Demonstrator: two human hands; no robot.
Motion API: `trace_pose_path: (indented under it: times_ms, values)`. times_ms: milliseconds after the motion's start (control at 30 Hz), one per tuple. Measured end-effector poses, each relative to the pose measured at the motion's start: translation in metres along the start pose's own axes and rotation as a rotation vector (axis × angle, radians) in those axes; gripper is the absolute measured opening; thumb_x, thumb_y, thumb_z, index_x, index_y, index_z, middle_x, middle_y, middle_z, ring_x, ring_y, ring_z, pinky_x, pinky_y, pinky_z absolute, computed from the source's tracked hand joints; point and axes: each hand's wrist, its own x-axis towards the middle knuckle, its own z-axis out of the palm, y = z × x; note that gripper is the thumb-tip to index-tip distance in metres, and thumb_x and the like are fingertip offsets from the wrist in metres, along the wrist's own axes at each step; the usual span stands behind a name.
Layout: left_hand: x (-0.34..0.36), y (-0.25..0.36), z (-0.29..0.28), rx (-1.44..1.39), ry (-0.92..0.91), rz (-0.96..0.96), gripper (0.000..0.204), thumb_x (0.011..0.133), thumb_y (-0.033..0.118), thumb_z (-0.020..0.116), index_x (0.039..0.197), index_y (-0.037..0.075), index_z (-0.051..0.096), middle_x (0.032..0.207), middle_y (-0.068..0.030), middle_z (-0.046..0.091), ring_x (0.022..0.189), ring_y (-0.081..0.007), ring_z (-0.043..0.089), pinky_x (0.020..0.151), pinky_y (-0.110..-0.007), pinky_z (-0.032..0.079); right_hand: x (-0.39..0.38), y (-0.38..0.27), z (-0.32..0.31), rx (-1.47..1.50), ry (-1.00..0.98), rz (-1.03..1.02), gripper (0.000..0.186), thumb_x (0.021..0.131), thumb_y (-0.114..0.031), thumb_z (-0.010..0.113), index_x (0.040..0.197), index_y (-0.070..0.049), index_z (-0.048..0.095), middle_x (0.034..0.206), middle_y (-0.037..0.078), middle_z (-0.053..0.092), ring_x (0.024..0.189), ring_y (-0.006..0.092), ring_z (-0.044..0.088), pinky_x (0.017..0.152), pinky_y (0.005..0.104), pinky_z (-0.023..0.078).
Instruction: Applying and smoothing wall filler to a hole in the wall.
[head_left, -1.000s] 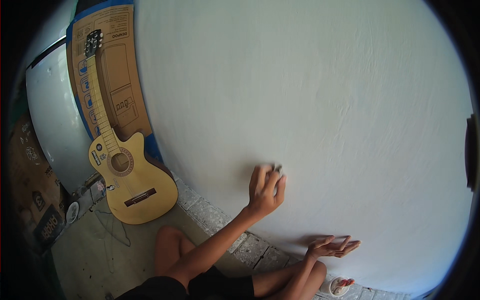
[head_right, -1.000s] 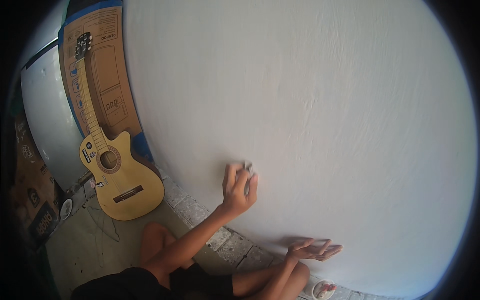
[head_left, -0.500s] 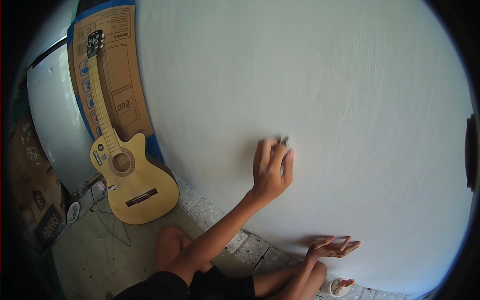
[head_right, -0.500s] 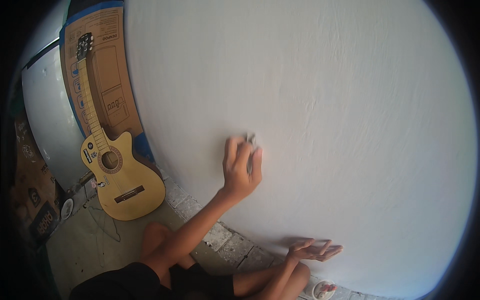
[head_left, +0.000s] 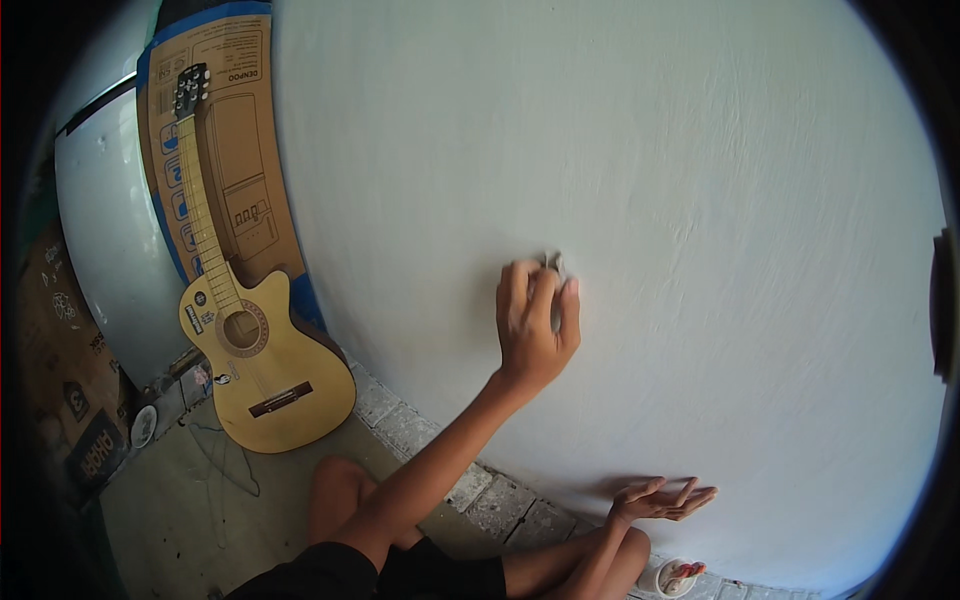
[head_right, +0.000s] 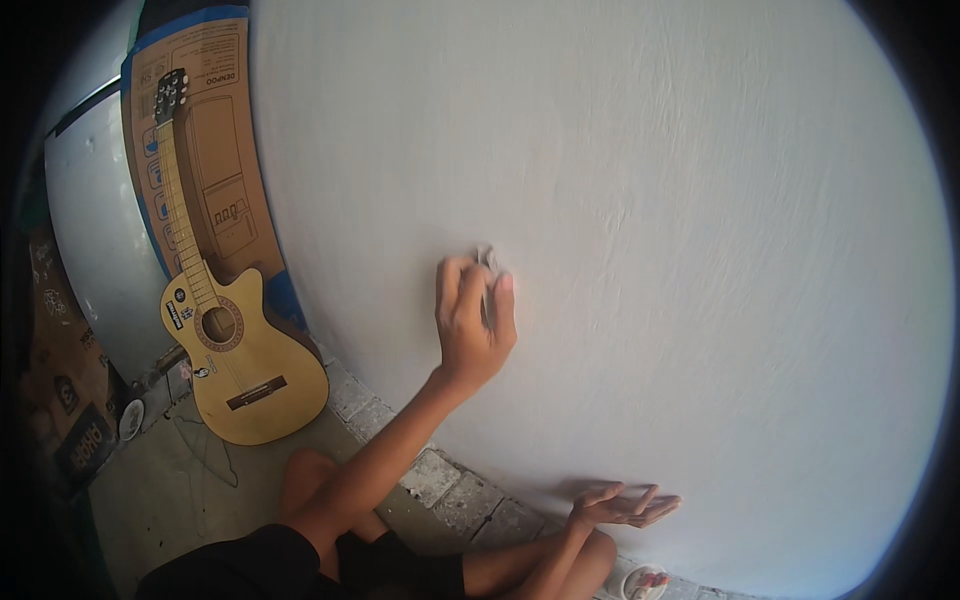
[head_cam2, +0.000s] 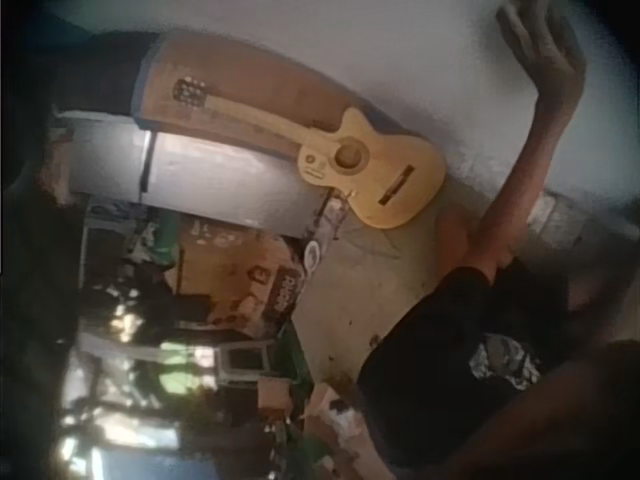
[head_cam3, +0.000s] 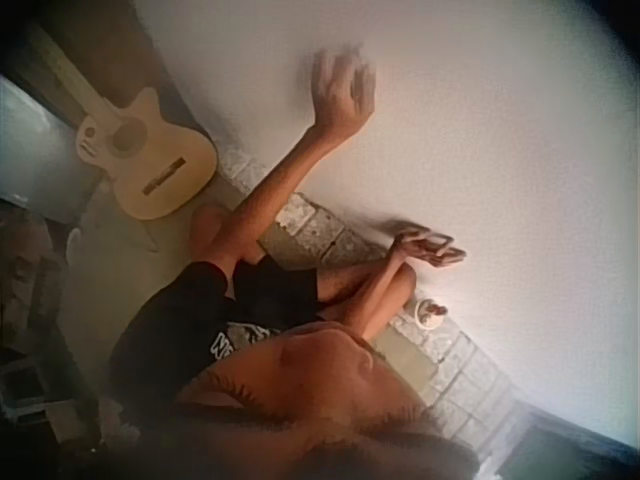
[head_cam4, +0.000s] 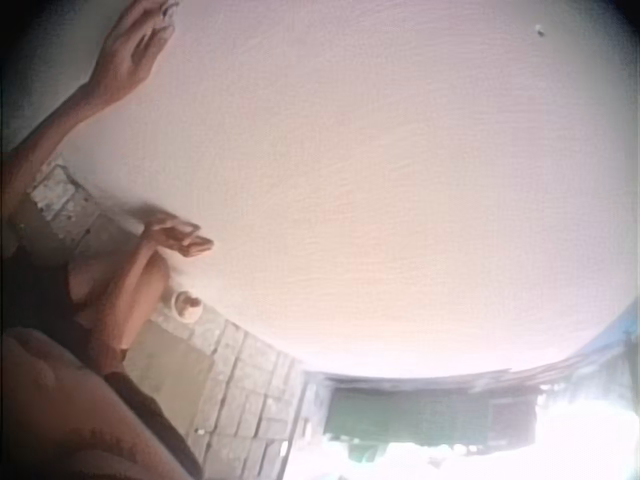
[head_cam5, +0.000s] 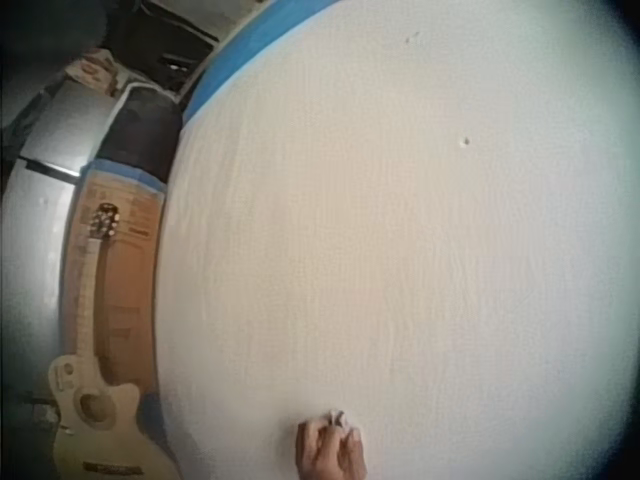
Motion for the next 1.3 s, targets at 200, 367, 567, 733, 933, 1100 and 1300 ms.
trace_pose_path:
  times_ms: [200, 367, 567, 733, 933, 1100, 1300]
  values:
    - [-0.091, 0.018, -0.027, -0.005, -0.293, 0.055, 0.019, 0.083, 0.009, 0.064, 0.073, 0.002, 0.049, 0.084, -0.0123, 0.046, 0.074, -0.0266, 0.047, 0.064, -0.037, 0.038, 0.002, -0.006, -0.003, -0.016, -0.016, -0.021, 0.050, 0.098, -0.029, 0.034, 0.136, 0.002, 0.032, 0.149, 0.025, 0.015, 0.140, 0.0424, 0.015, 0.111, 0.0581, 0.025]
    - [0.001, 0.007, -0.003, -0.013, -0.047, 0.044, 0.016, 0.085, 0.006, 0.061, 0.077, 0.000, 0.049, 0.084, -0.0128, 0.046, 0.073, -0.0264, 0.046, 0.062, -0.036, 0.038, 0.001, -0.003, 0.000, 0.036, 0.013, -0.005, 0.049, 0.097, -0.027, 0.035, 0.136, 0.002, 0.032, 0.148, 0.026, 0.014, 0.140, 0.0434, 0.016, 0.110, 0.0596, 0.026]
    - [-0.026, 0.003, -0.004, 0.008, -0.045, -0.043, 0.015, 0.085, 0.006, 0.061, 0.077, 0.000, 0.050, 0.085, -0.0129, 0.047, 0.074, -0.0251, 0.049, 0.062, -0.035, 0.039, 0.000, 0.000, 0.001, 0.057, 0.032, -0.009, 0.049, 0.097, -0.027, 0.036, 0.136, 0.003, 0.032, 0.148, 0.026, 0.014, 0.140, 0.0431, 0.015, 0.109, 0.0597, 0.026]
    - [-0.120, 0.018, -0.032, -0.103, -0.420, 0.103, 0.018, 0.083, 0.008, 0.065, 0.074, 0.001, 0.052, 0.085, -0.0131, 0.049, 0.073, -0.0254, 0.049, 0.064, -0.037, 0.039, 0.003, -0.006, -0.001, 0.050, 0.006, -0.039, 0.050, 0.097, -0.027, 0.036, 0.136, 0.004, 0.033, 0.148, 0.025, 0.013, 0.140, 0.0426, 0.014, 0.110, 0.0594, 0.026]
    - [-0.001, 0.000, -0.007, -0.028, -0.126, 0.110, 0.016, 0.084, 0.007, 0.062, 0.075, 0.001, 0.051, 0.085, -0.0137, 0.048, 0.071, -0.0254, 0.048, 0.064, -0.038, 0.039, 0.000, 0.000, 0.004, 0.120, 0.054, -0.010, 0.049, 0.097, -0.027, 0.037, 0.135, 0.005, 0.034, 0.148, 0.025, 0.013, 0.140, 0.0440, 0.017, 0.110, 0.0595, 0.025]
    - [-0.028, -0.008, -0.011, -0.045, -0.119, -0.036, 0.012, 0.085, 0.010, 0.060, 0.079, 0.001, 0.054, 0.085, -0.0113, 0.049, 0.073, -0.0254, 0.048, 0.063, -0.038, 0.039, 0.003, -0.001, 0.004, 0.103, 0.054, -0.014, 0.049, 0.097, -0.027, 0.036, 0.135, 0.004, 0.034, 0.149, 0.025, 0.013, 0.140, 0.0436, 0.017, 0.110, 0.0592, 0.025]
    - [-0.106, -0.015, -0.038, -0.050, -0.332, 0.078, 0.016, 0.086, 0.008, 0.058, 0.075, -0.001, 0.050, 0.083, -0.0144, 0.045, 0.072, -0.0266, 0.046, 0.060, -0.039, 0.039, 0.005, -0.007, 0.003, 0.057, 0.084, -0.031, 0.046, 0.099, -0.027, 0.040, 0.132, 0.004, 0.039, 0.147, 0.024, 0.022, 0.138, 0.0411, 0.025, 0.111, 0.0536, 0.028]
